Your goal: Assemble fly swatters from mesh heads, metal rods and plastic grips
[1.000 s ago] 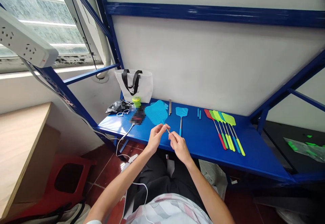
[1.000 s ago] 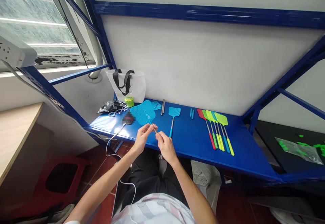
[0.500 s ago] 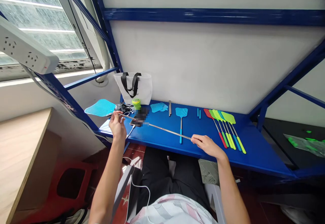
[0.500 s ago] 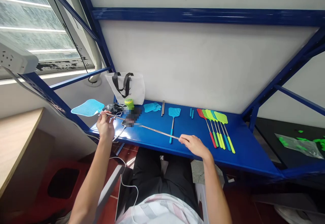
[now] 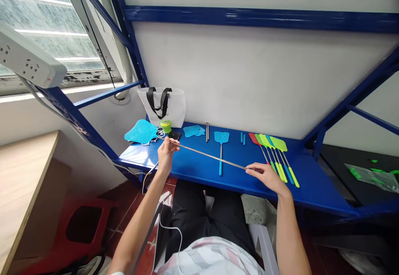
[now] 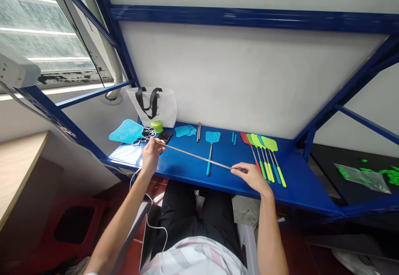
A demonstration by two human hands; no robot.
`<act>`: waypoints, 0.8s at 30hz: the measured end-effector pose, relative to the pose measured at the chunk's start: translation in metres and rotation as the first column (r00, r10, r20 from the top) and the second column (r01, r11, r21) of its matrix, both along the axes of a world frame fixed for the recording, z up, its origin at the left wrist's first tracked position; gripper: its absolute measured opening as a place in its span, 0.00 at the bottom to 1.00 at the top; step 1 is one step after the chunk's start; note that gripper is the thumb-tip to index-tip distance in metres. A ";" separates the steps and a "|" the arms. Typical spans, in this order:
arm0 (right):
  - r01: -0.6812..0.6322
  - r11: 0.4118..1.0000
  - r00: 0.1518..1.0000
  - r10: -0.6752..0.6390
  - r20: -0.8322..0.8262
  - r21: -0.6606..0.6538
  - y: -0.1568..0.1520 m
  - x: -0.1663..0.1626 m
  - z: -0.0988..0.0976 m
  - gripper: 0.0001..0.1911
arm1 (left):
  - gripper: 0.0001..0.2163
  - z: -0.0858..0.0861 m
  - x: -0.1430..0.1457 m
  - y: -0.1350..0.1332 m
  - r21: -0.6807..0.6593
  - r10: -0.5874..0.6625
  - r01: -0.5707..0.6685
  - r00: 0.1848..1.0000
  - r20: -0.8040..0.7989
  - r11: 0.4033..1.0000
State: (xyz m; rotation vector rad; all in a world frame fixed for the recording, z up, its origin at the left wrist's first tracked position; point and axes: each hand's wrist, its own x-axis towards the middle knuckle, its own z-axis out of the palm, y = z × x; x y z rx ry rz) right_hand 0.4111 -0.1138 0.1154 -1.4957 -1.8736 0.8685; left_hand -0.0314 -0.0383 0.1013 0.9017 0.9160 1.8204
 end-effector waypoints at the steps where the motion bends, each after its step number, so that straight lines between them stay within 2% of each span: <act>1: 0.007 1.000 1.000 -0.007 0.015 0.021 -0.002 -0.003 0.002 0.25 | 0.25 0.000 -0.002 0.000 -0.002 -0.004 0.004 1.000 0.008 1.000; 5: 0.037 0.994 0.996 -0.045 0.071 0.102 -0.010 -0.014 0.011 0.23 | 0.24 0.002 -0.013 0.004 -0.002 0.001 -0.001 1.000 0.031 1.000; 8: 0.044 0.981 0.994 -0.062 0.092 0.188 -0.011 -0.027 0.012 0.21 | 0.25 0.003 -0.010 0.004 -0.006 -0.012 0.012 1.000 -0.005 1.000; 13: 0.035 0.941 0.991 -0.076 0.111 0.336 -0.004 -0.070 0.007 0.22 | 0.28 -0.003 0.039 -0.014 -0.042 -0.224 0.220 0.966 -0.130 0.975; 19: -0.015 0.922 0.988 -0.045 0.146 0.386 0.002 -0.136 -0.004 0.18 | 0.32 -0.023 0.104 -0.052 -0.122 -0.523 0.509 0.826 -0.212 0.852; 22: -0.036 0.930 0.997 0.010 0.072 0.367 0.001 -0.155 -0.008 0.18 | 0.35 -0.027 0.111 -0.059 -0.166 -0.621 0.598 0.762 -0.184 0.784; 24: -0.050 0.938 0.999 0.047 0.019 0.343 0.002 -0.158 -0.008 0.17 | 0.34 -0.024 0.108 -0.058 -0.169 -0.647 0.625 0.731 -0.218 0.763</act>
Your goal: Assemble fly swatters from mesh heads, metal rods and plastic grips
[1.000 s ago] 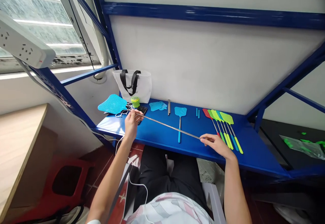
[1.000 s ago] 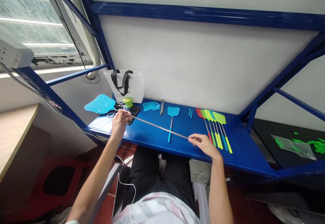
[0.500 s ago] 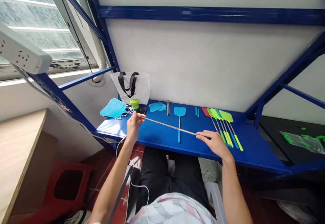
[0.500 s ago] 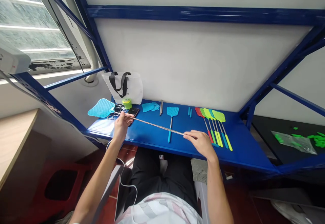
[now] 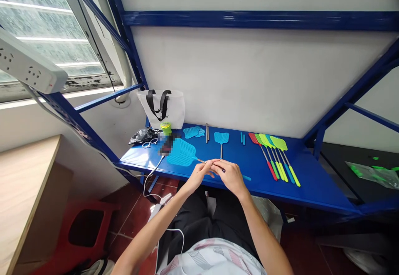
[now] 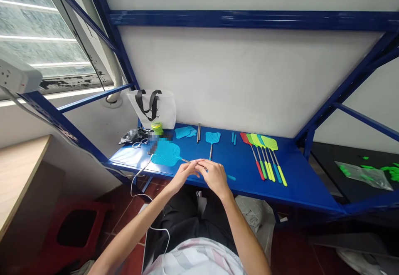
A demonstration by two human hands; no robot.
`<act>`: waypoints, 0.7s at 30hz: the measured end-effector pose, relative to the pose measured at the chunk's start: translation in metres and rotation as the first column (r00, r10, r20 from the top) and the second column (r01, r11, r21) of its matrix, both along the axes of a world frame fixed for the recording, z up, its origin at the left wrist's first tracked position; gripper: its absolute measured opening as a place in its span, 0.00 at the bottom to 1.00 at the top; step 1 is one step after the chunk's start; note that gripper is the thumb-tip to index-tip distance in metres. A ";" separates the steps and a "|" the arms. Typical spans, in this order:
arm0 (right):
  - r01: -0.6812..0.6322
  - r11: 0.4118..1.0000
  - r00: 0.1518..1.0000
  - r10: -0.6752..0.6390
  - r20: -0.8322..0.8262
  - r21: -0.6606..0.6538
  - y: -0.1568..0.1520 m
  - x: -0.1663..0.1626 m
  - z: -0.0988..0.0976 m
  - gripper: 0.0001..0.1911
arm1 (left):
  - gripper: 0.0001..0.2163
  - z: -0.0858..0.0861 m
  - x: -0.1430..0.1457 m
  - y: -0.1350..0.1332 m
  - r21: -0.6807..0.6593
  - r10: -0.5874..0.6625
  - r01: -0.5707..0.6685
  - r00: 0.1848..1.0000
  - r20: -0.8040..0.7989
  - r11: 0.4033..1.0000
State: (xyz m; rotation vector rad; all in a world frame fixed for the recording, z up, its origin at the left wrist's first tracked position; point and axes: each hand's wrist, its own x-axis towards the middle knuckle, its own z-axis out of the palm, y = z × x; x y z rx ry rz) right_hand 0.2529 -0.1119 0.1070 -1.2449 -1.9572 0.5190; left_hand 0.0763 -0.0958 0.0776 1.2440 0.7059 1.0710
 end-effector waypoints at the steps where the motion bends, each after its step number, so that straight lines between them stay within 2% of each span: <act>1: -0.017 1.000 0.999 0.017 -0.031 -0.019 0.001 0.001 0.000 0.17 | 0.33 0.003 -0.003 0.002 0.027 -0.003 0.003 1.000 -0.019 1.000; 5: -0.046 0.995 0.988 0.033 -0.154 -0.087 0.003 0.013 0.004 0.18 | 0.30 0.014 -0.019 0.009 0.091 0.073 -0.069 0.996 -0.048 0.993; 9: 0.024 0.999 0.994 -0.028 -0.103 -0.045 0.003 0.026 0.010 0.17 | 0.27 0.019 -0.028 0.011 0.072 0.160 -0.156 0.986 -0.053 0.985; 14: 0.030 0.999 0.999 -0.031 -0.037 -0.041 0.002 0.027 0.009 0.17 | 0.28 0.015 -0.022 0.010 0.055 0.172 -0.170 0.984 -0.036 0.984; 21: -0.016 0.991 0.997 0.006 -0.073 -0.131 0.003 0.029 0.007 0.18 | 0.29 0.008 -0.017 0.012 0.031 0.229 -0.229 0.973 0.012 0.973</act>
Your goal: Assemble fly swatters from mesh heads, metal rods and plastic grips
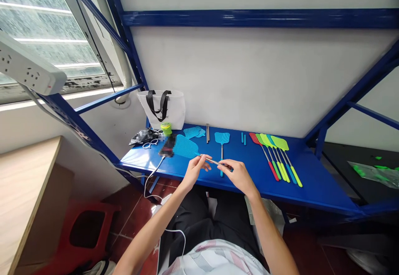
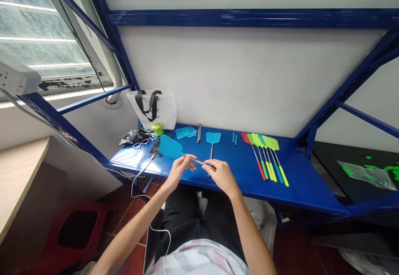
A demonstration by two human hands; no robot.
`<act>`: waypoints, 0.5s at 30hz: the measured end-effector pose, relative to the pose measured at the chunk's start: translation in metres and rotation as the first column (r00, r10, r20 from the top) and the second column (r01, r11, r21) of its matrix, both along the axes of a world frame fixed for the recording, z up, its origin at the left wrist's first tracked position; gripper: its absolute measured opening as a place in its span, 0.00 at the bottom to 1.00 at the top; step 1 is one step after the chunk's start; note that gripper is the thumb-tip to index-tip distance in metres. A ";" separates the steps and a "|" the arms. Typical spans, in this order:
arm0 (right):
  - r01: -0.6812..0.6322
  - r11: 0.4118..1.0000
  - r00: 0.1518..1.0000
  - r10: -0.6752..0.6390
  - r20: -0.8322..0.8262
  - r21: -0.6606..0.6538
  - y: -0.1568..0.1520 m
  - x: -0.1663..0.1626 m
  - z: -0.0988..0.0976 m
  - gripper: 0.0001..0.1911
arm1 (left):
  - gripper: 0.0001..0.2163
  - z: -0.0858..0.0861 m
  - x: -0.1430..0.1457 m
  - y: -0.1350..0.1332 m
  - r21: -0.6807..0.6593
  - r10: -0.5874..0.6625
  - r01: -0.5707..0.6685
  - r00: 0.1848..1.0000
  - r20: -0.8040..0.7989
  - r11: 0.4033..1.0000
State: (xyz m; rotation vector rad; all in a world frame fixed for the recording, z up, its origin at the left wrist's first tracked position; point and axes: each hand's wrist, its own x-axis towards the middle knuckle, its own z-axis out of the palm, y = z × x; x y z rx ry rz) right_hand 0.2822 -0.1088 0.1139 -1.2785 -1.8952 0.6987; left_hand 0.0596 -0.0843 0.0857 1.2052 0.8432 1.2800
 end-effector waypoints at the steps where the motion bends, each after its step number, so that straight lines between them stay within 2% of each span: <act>1: 0.003 1.000 1.000 -0.004 0.006 0.007 0.000 0.001 0.000 0.18 | 0.29 0.000 -0.001 0.000 0.002 0.006 -0.006 1.000 0.004 1.000; 5: 0.005 0.999 0.999 -0.007 0.033 0.051 0.000 0.000 0.001 0.17 | 0.30 0.002 -0.002 -0.001 0.018 -0.007 0.007 1.000 0.003 1.000; 12: -0.016 0.999 0.997 0.012 0.082 0.047 -0.005 -0.014 -0.003 0.19 | 0.32 -0.001 0.004 -0.004 0.010 -0.077 0.077 0.997 -0.012 0.997; 15: 0.015 0.998 0.993 -0.023 0.118 0.065 -0.004 -0.018 -0.004 0.19 | 0.33 -0.001 0.004 -0.005 0.040 -0.045 0.045 0.999 -0.016 0.998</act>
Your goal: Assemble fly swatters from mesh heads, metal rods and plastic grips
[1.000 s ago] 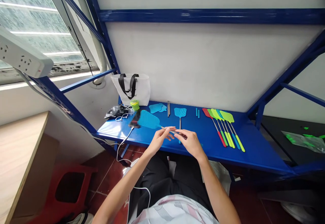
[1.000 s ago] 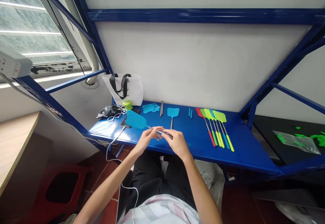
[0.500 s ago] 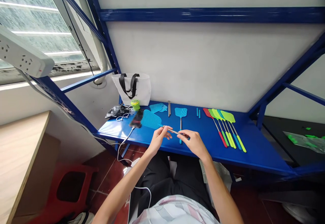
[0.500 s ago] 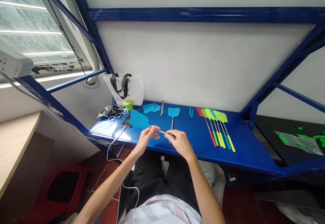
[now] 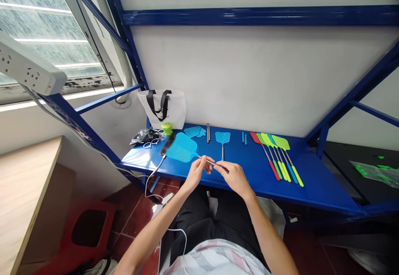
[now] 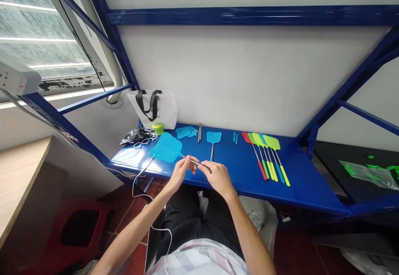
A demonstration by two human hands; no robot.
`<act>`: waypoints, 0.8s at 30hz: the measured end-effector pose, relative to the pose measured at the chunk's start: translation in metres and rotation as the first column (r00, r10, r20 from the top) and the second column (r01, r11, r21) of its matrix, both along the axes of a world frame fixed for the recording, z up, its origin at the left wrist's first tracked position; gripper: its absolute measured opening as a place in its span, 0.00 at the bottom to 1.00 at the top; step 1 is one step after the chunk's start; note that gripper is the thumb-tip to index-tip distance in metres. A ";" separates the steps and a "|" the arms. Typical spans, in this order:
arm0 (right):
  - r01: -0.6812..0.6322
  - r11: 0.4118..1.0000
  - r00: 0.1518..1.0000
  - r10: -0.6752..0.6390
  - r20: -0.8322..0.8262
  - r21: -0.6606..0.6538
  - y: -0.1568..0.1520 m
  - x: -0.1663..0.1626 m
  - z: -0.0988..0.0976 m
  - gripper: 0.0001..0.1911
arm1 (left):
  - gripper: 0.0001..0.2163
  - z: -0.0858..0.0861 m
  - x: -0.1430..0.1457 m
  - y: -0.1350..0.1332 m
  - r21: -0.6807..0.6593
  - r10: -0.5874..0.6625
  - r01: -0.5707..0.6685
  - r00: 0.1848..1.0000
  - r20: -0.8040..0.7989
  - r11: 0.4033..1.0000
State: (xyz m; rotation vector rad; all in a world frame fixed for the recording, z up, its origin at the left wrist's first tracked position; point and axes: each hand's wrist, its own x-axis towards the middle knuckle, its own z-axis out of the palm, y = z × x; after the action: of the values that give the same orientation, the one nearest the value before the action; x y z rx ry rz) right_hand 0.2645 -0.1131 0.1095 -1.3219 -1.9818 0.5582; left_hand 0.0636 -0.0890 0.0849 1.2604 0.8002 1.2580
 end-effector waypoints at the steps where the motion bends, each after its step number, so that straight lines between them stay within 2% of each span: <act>1: 0.010 1.000 1.000 -0.010 0.014 0.006 0.000 0.000 0.000 0.20 | 0.33 0.001 -0.001 -0.001 0.018 0.021 -0.021 1.000 -0.010 1.000; 5: 0.027 0.999 0.998 -0.028 0.055 0.021 0.002 0.000 0.004 0.21 | 0.30 0.011 -0.006 -0.007 0.110 0.129 -0.120 0.989 -0.076 0.987; 9: 0.010 1.000 0.997 -0.012 0.079 0.030 0.003 0.013 0.011 0.21 | 0.29 0.027 -0.021 -0.008 0.122 0.229 -0.227 0.973 -0.003 0.966; 12: 0.058 0.998 0.993 -0.062 0.103 0.036 0.007 0.044 0.014 0.20 | 0.29 0.036 -0.045 0.004 0.084 0.343 -0.356 0.929 0.135 0.931; 16: 0.141 0.990 0.987 -0.137 0.087 -0.032 0.019 0.109 0.008 0.19 | 0.29 0.043 -0.087 0.025 -0.012 0.491 -0.511 0.817 0.304 0.859; 20: 0.192 0.975 0.981 -0.190 0.029 -0.109 0.031 0.162 -0.006 0.23 | 0.29 0.045 -0.110 0.034 -0.027 0.521 -0.551 0.770 0.369 0.834; 24: 0.245 0.963 0.967 -0.252 -0.044 -0.114 0.034 0.180 -0.016 0.26 | 0.29 0.049 -0.111 0.031 0.048 0.449 -0.491 0.829 0.333 0.870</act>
State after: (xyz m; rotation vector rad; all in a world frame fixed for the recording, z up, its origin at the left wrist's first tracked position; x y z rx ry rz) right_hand 0.4443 -0.0795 0.0933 -1.5755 -1.7257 0.5812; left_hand -0.0472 -0.0580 0.1337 0.9507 0.8325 1.8883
